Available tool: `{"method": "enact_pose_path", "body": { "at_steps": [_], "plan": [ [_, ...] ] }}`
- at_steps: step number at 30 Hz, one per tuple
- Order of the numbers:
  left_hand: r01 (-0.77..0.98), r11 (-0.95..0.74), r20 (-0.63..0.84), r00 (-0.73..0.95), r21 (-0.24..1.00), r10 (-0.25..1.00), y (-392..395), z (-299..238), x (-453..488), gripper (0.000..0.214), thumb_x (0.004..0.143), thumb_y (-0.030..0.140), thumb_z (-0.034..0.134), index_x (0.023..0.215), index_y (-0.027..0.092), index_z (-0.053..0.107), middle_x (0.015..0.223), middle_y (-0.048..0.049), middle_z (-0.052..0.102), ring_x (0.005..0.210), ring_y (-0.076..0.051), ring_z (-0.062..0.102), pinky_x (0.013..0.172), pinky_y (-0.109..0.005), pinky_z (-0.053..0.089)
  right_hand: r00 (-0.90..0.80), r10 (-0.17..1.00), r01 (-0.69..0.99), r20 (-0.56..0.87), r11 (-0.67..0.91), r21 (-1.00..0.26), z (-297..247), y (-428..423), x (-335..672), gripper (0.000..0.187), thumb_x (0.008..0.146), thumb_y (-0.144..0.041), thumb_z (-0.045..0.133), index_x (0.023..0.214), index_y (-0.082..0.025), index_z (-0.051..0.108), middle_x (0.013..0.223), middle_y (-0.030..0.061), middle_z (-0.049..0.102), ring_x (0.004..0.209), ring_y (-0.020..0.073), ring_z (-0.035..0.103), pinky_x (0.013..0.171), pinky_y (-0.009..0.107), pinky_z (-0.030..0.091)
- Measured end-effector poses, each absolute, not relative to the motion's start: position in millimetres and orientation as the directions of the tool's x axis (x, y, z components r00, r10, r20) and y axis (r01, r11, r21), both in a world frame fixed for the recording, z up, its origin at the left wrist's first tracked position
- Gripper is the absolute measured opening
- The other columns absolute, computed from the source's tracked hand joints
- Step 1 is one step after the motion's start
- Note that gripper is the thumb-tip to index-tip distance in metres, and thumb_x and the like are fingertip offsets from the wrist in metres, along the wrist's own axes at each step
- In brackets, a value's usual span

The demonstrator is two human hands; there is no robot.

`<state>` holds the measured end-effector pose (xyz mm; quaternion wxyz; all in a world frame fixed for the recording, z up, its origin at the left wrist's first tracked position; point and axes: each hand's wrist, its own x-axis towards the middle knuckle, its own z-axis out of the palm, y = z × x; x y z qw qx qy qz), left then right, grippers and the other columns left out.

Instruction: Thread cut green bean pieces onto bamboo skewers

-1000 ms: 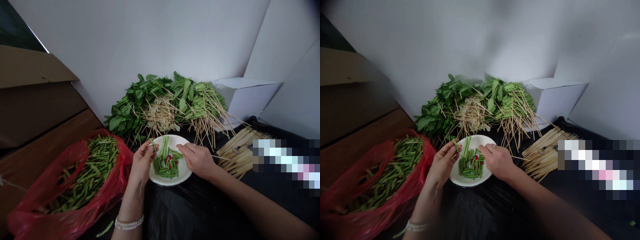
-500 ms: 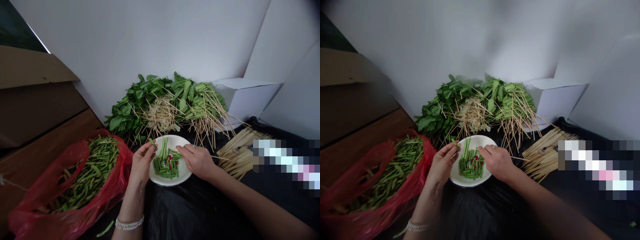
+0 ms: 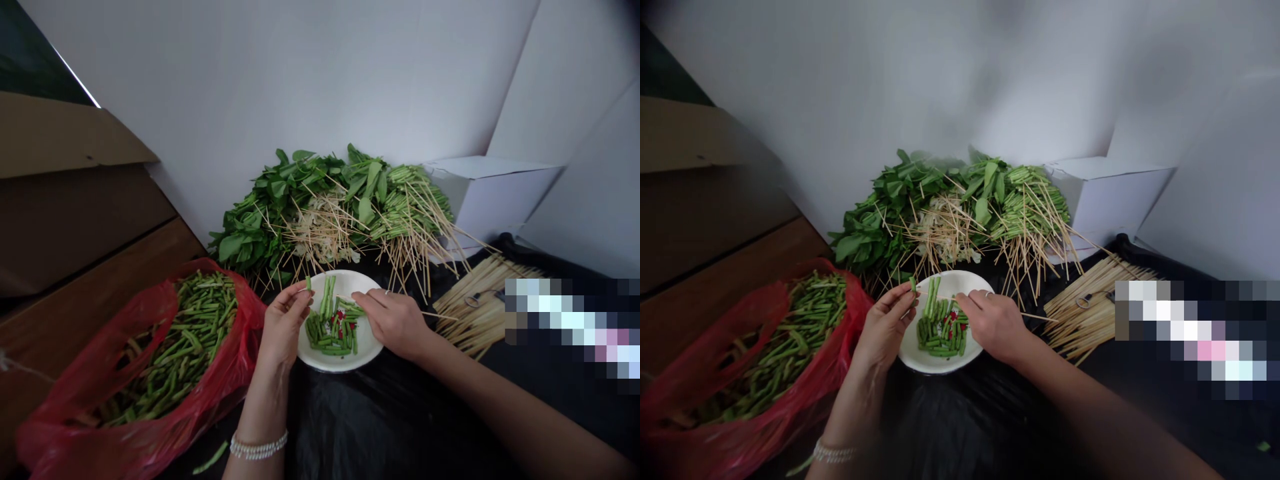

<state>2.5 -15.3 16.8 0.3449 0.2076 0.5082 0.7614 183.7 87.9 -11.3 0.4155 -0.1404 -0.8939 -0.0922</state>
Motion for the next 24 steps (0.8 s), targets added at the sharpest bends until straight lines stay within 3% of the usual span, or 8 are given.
{"method": "enact_pose_path", "body": {
  "at_steps": [5, 24],
  "plan": [
    [-0.309, -0.317, -0.007, -0.726, 0.897, 0.687, -14.1, 15.7, 1.3, 0.033, 0.052, 0.023, 0.087, 0.081, 0.015, 0.073, 0.074, -0.0015, 0.071, 0.067, -0.007, 0.061, 0.063, -0.017, 0.046, -0.606, 0.166, 0.325, 0.778, 0.944, 0.052, -11.2, 88.1, 183.8, 0.031, 0.088, -0.007, 0.040, 0.106, -0.012, 0.064, 0.076, 0.0036, 0.063, 0.066, 0.0128, 0.056, 0.061, 0.025, 0.041],
    [-0.352, -0.280, -0.052, -0.699, 0.893, 0.714, -14.7, 17.1, 2.6, 0.034, 0.050, 0.023, 0.088, 0.080, 0.014, 0.075, 0.074, -0.0035, 0.073, 0.066, -0.008, 0.062, 0.062, -0.017, 0.047, -0.592, 0.166, 0.343, 0.789, 0.938, 0.060, -9.0, 86.5, 183.7, 0.029, 0.087, -0.008, 0.042, 0.104, -0.012, 0.065, 0.075, 0.0037, 0.063, 0.064, 0.0132, 0.056, 0.059, 0.025, 0.040]
  ]
}}
